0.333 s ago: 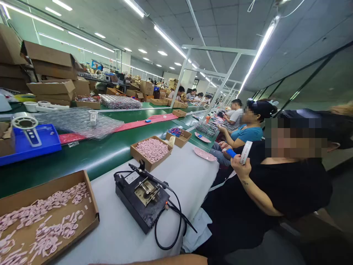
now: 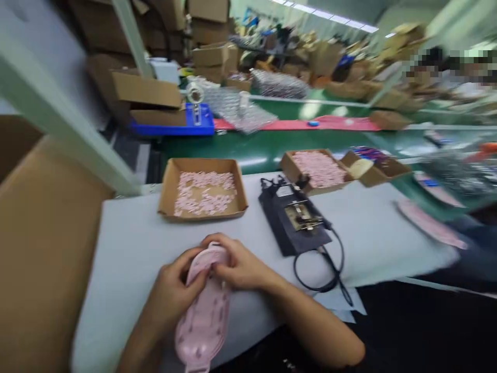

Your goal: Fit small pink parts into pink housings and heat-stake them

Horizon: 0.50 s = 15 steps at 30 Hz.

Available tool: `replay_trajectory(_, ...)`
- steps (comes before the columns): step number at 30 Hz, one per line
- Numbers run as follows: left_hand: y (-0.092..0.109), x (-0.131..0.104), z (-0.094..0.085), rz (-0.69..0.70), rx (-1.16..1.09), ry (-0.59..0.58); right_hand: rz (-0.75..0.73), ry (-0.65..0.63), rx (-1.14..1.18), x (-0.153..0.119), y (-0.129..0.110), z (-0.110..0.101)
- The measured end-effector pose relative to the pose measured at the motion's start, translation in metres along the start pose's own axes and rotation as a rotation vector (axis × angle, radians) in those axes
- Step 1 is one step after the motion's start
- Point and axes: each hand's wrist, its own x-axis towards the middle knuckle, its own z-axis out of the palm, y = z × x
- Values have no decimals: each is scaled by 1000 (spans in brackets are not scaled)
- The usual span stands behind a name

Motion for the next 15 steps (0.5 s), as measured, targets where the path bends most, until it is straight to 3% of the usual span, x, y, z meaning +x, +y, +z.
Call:
replay_trajectory(9, 15, -5, 2, -82, -14, -14, 70, -18, 44, -8, 3, 10)
replay_trajectory(13, 11, -9, -2, -33, 8, -2, 62, 15, -15, -5, 0, 7)
replay_trajectory(15, 2, -11, -1, 5, 71, 61, 44, 18, -73, -3, -3, 5)
